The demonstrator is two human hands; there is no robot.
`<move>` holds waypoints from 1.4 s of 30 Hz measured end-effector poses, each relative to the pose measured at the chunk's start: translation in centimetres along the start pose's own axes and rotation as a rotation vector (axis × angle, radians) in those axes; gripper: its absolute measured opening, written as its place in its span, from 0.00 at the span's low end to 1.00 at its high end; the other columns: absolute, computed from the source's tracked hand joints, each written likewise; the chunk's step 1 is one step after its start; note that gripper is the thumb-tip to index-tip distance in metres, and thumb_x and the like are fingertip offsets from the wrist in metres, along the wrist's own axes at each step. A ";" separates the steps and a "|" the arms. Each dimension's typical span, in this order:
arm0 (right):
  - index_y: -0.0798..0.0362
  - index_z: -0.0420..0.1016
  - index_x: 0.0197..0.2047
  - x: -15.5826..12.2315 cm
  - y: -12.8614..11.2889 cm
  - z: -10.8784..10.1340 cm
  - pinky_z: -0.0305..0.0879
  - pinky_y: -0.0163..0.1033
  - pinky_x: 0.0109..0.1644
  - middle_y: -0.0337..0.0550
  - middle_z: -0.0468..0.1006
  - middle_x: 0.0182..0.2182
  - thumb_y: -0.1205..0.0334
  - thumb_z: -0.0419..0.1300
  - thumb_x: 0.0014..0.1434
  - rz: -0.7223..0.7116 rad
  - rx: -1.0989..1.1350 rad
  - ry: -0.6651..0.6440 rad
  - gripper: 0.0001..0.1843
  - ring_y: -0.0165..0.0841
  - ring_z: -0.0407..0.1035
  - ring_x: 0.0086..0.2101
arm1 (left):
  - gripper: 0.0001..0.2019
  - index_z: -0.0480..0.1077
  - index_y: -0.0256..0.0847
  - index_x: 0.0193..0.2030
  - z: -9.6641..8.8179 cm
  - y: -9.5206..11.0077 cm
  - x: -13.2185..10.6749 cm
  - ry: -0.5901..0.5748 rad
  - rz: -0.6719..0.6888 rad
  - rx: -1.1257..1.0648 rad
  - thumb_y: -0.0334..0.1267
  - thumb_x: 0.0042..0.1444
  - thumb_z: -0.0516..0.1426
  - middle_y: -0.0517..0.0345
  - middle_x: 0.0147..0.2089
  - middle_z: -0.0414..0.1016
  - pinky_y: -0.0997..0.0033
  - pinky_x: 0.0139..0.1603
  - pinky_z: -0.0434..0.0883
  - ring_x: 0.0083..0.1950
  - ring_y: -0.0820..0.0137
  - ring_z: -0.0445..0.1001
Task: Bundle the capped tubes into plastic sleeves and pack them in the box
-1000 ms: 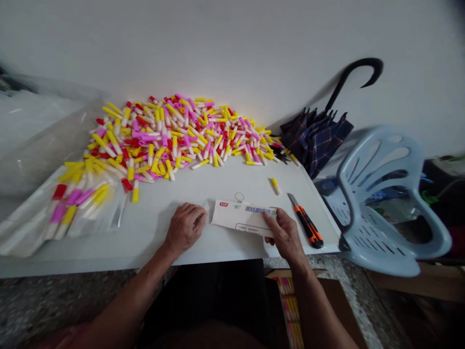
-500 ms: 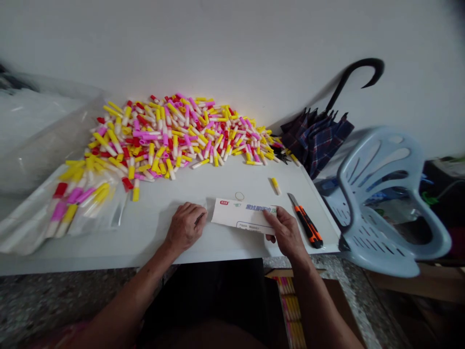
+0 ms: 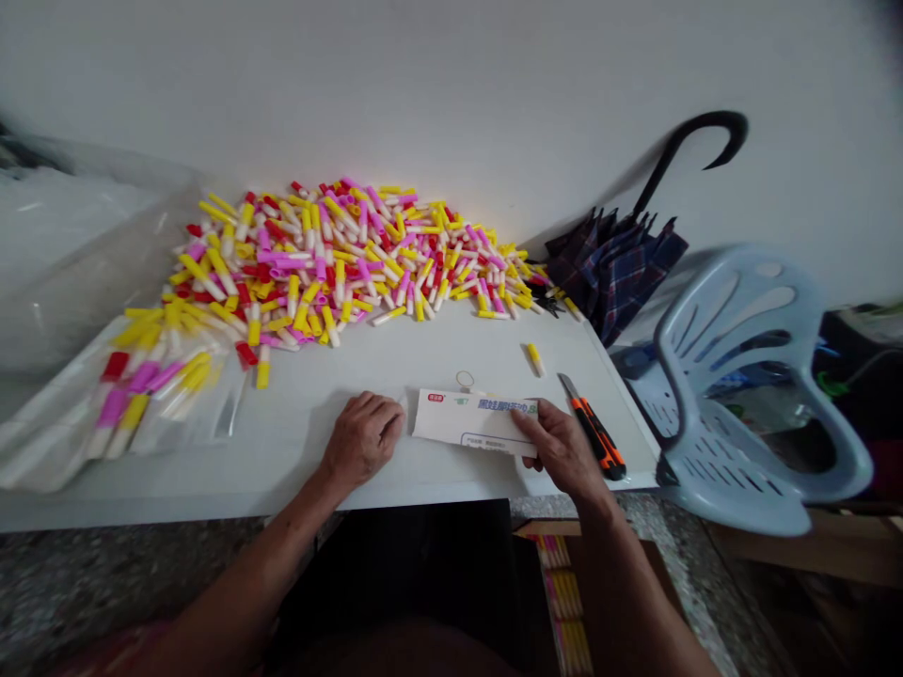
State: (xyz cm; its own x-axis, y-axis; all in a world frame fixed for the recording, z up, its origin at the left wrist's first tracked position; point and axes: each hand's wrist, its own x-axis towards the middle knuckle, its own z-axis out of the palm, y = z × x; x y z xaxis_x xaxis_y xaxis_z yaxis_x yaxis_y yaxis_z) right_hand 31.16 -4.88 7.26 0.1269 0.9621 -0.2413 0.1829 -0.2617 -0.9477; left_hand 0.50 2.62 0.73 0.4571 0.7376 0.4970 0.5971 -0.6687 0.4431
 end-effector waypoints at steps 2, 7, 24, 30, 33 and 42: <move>0.52 0.73 0.41 0.2 0.1 -0.2 0.58 0.30 0.17 0.34 0.72 0.22 0.41 0.64 0.66 0.018 0.001 -0.021 0.21 0.26 0.63 0.17 | 0.08 0.73 0.42 0.41 0.0 0.0 0.0 -0.003 0.016 0.019 0.33 0.70 0.53 0.55 0.40 0.80 0.57 0.50 0.71 0.44 0.62 0.75; 0.53 0.72 0.40 0.5 0.2 -0.2 0.56 0.30 0.16 0.34 0.72 0.21 0.41 0.65 0.65 0.059 0.018 -0.021 0.21 0.26 0.62 0.17 | 0.08 0.73 0.43 0.40 0.0 0.2 0.0 0.011 0.021 0.042 0.32 0.70 0.53 0.55 0.39 0.80 0.57 0.49 0.70 0.44 0.62 0.75; 0.52 0.73 0.38 0.9 0.9 -0.8 0.57 0.30 0.17 0.33 0.71 0.20 0.40 0.66 0.63 0.052 0.014 -0.073 0.22 0.26 0.62 0.17 | 0.08 0.73 0.42 0.41 0.0 0.1 -0.1 0.012 0.034 0.057 0.32 0.70 0.53 0.54 0.40 0.80 0.56 0.49 0.71 0.44 0.61 0.74; 0.53 0.71 0.35 2.9 -0.2 -0.8 0.55 0.30 0.16 0.33 0.71 0.20 0.40 0.67 0.61 0.083 0.019 -0.145 0.23 0.25 0.62 0.17 | 0.09 0.73 0.43 0.41 0.2 0.0 -0.1 0.010 0.045 0.073 0.32 0.71 0.52 0.54 0.40 0.80 0.57 0.49 0.71 0.44 0.61 0.74; 0.53 0.70 0.34 3.7 -0.1 -0.1 0.53 0.29 0.16 0.33 0.70 0.20 0.40 0.67 0.62 0.073 0.041 -0.177 0.23 0.24 0.60 0.17 | 0.09 0.73 0.43 0.41 0.1 0.0 -0.1 -0.001 0.052 0.084 0.33 0.71 0.53 0.54 0.40 0.80 0.57 0.48 0.70 0.44 0.61 0.74; 0.51 0.70 0.34 3.2 0.4 5.5 0.56 0.30 0.16 0.34 0.72 0.19 0.38 0.65 0.63 0.109 0.074 -0.281 0.24 0.26 0.61 0.16 | 0.09 0.73 0.43 0.40 -2.4 1.6 0.1 -0.058 0.123 0.162 0.33 0.72 0.53 0.55 0.39 0.80 0.56 0.47 0.67 0.43 0.61 0.72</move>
State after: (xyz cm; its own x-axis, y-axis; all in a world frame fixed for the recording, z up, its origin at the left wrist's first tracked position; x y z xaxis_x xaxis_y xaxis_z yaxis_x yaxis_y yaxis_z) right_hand 26.27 -1.50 4.98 -0.1341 0.9149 -0.3806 0.1105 -0.3679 -0.9233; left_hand -0.06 1.41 3.30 0.5677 0.6588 0.4937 0.6306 -0.7335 0.2537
